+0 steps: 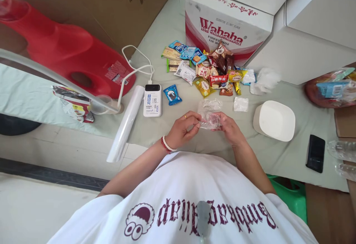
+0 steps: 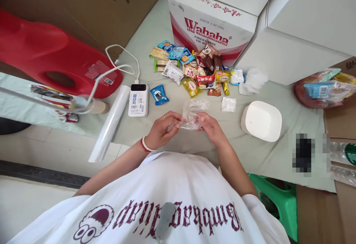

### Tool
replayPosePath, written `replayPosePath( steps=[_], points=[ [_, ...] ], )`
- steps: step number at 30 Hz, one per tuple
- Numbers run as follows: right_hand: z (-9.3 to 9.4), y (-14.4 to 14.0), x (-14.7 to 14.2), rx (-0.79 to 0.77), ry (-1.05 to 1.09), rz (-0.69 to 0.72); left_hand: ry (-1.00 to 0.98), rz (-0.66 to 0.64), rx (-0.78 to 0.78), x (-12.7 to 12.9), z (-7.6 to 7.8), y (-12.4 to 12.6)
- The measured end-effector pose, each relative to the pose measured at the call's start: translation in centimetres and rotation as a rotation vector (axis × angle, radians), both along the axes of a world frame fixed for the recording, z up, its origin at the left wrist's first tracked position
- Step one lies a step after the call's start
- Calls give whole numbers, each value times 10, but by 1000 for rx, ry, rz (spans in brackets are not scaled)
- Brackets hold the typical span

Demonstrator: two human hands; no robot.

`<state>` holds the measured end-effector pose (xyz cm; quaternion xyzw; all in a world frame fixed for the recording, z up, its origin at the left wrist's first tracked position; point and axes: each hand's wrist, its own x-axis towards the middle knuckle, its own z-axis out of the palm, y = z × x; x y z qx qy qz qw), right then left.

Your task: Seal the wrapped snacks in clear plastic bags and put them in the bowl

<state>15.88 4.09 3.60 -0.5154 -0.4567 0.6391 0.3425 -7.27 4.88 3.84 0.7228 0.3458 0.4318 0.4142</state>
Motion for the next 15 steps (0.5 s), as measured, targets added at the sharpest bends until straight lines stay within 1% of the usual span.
replayPosePath(
  steps=[2,4,5,7,9,10,11,13,15],
  points=[
    [-1,4,-6,53,-68,-14,44,0,43,0,-2,-4],
    [-3,8,-10,134,-131,-103,12,88,-29,-1,-11,-9],
    [-5,8,-12,177,-160,-154,-25,145,-111,-3,-17,-12],
    [-7,8,-13,270,-243,-199,-119,224,-354,-6,-29,-15],
    [-7,6,-13,398,-373,-160,-222,260,-590,-8,-37,-16],
    [-6,4,-13,467,-440,-130,-261,275,-660,-7,-38,-15],
    [-5,2,-14,526,-494,-102,-281,296,-690,-5,-37,-13],
    [-3,-1,-16,583,-550,-68,-247,339,-659,3,-32,-3],
    [-4,-5,-18,535,-524,-104,-182,353,-622,15,-26,10]
  ],
)
